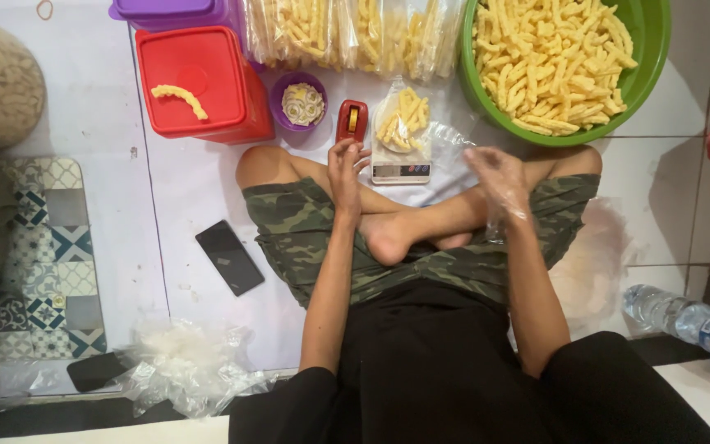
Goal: Manually packing snack sticks into small plastic bags and weighing them on a digital scale for portion control.
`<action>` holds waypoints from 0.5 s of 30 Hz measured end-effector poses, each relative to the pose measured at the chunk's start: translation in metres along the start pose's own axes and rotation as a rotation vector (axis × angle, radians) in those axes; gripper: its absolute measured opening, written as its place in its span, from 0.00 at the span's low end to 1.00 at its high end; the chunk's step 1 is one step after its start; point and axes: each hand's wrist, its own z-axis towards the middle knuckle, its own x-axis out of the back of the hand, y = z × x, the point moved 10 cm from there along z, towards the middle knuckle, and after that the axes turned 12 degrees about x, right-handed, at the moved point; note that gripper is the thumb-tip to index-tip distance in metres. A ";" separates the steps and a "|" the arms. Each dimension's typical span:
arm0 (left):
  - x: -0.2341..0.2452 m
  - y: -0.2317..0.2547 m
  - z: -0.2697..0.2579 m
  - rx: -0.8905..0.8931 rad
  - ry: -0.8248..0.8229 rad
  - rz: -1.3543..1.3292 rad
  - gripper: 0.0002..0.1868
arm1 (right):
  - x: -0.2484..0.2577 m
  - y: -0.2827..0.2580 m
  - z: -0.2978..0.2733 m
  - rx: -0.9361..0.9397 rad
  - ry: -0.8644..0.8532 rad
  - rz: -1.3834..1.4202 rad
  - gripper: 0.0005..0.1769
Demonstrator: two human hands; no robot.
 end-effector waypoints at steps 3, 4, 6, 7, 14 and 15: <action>-0.003 0.002 -0.002 0.004 0.002 0.008 0.20 | -0.027 -0.020 0.006 0.166 -0.051 0.142 0.26; -0.003 0.003 -0.003 0.004 0.005 0.017 0.20 | -0.028 -0.031 0.008 0.239 -0.018 0.238 0.19; -0.003 0.008 -0.005 0.002 0.014 0.025 0.20 | -0.026 -0.058 0.009 0.312 0.010 0.335 0.12; -0.005 0.011 -0.007 0.000 0.013 0.048 0.20 | -0.029 -0.089 0.006 0.463 -0.069 0.281 0.10; -0.014 -0.015 -0.006 0.035 -0.161 0.121 0.28 | -0.023 -0.215 -0.048 0.922 -0.448 0.205 0.05; -0.009 -0.028 0.000 0.033 -0.155 0.118 0.28 | -0.018 -0.226 -0.052 0.924 -0.455 0.204 0.05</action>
